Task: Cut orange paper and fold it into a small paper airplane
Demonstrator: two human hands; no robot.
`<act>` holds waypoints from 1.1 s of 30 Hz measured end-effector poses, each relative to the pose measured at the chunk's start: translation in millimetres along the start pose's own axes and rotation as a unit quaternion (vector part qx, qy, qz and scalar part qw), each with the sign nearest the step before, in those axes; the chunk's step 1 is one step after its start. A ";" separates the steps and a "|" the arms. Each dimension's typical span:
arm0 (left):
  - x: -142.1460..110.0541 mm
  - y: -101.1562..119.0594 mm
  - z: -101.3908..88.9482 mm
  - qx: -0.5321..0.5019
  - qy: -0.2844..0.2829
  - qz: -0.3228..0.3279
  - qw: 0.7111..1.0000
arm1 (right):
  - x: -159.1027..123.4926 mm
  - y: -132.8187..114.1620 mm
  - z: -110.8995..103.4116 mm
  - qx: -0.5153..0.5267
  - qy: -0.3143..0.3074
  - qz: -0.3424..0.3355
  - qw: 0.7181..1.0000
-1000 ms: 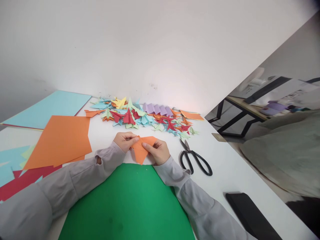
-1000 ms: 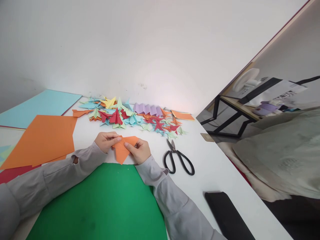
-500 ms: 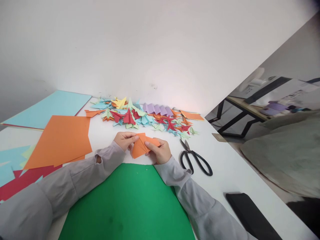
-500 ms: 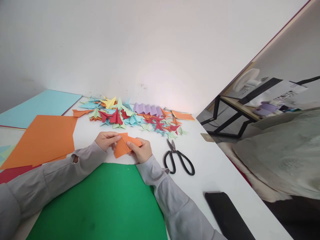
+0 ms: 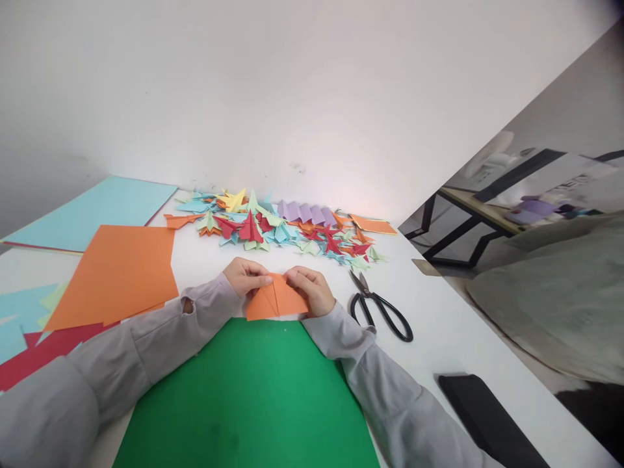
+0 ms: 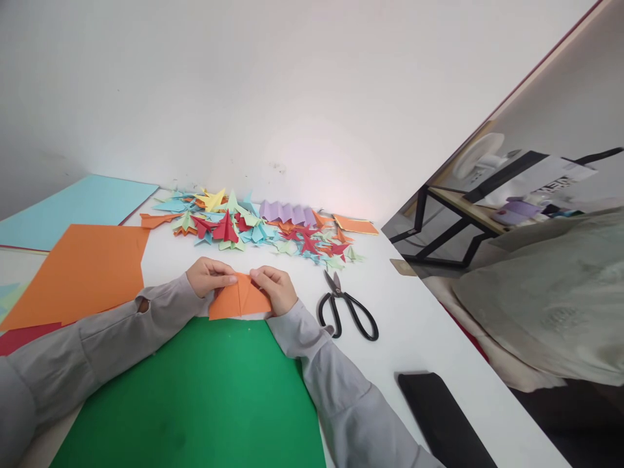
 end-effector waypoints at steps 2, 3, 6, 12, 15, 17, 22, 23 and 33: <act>-2.1 0.6 4.3 0.014 -0.028 0.001 1.000 | -2.6 0.6 6.3 -0.065 -0.037 0.007 0.997; -2.8 0.8 5.5 0.017 -0.035 0.002 0.999 | -3.6 0.2 9.2 -0.098 -0.052 0.001 0.994; -3.2 0.4 6.3 0.023 -0.032 0.001 0.999 | -4.6 -3.8 14.7 -0.164 -0.073 -0.036 0.983; -2.1 1.3 9.2 0.029 -0.038 0.011 0.999 | -4.7 -10.2 16.2 -0.219 -0.068 -0.090 0.969; -2.5 1.5 7.5 0.012 -0.012 0.009 1.000 | -4.0 -9.3 12.2 -0.197 -0.044 -0.085 0.976; -2.9 2.4 5.7 -0.011 0.009 0.012 1.000 | -3.3 -8.1 8.2 -0.168 -0.018 -0.073 0.983; -4.0 3.9 4.5 -0.032 0.019 0.017 0.999 | -4.2 -6.0 10.2 -0.135 -0.015 -0.050 0.989; -4.1 3.7 4.7 -0.028 0.018 0.016 0.999 | -4.8 -7.0 11.9 -0.141 -0.021 -0.055 0.988; 0.2 -2.0 6.0 0.005 0.002 0.031 0.999 | -2.7 -8.1 5.5 -0.140 0.010 -0.069 0.988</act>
Point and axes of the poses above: each hand's wrist, its own x-axis towards the middle knuckle, its own z-axis out of the palm, y = z × x, the point moved 7 cm from there along x, towards the middle knuckle, and after that the axes turned 4 degrees about z, right-handed, at the moved point
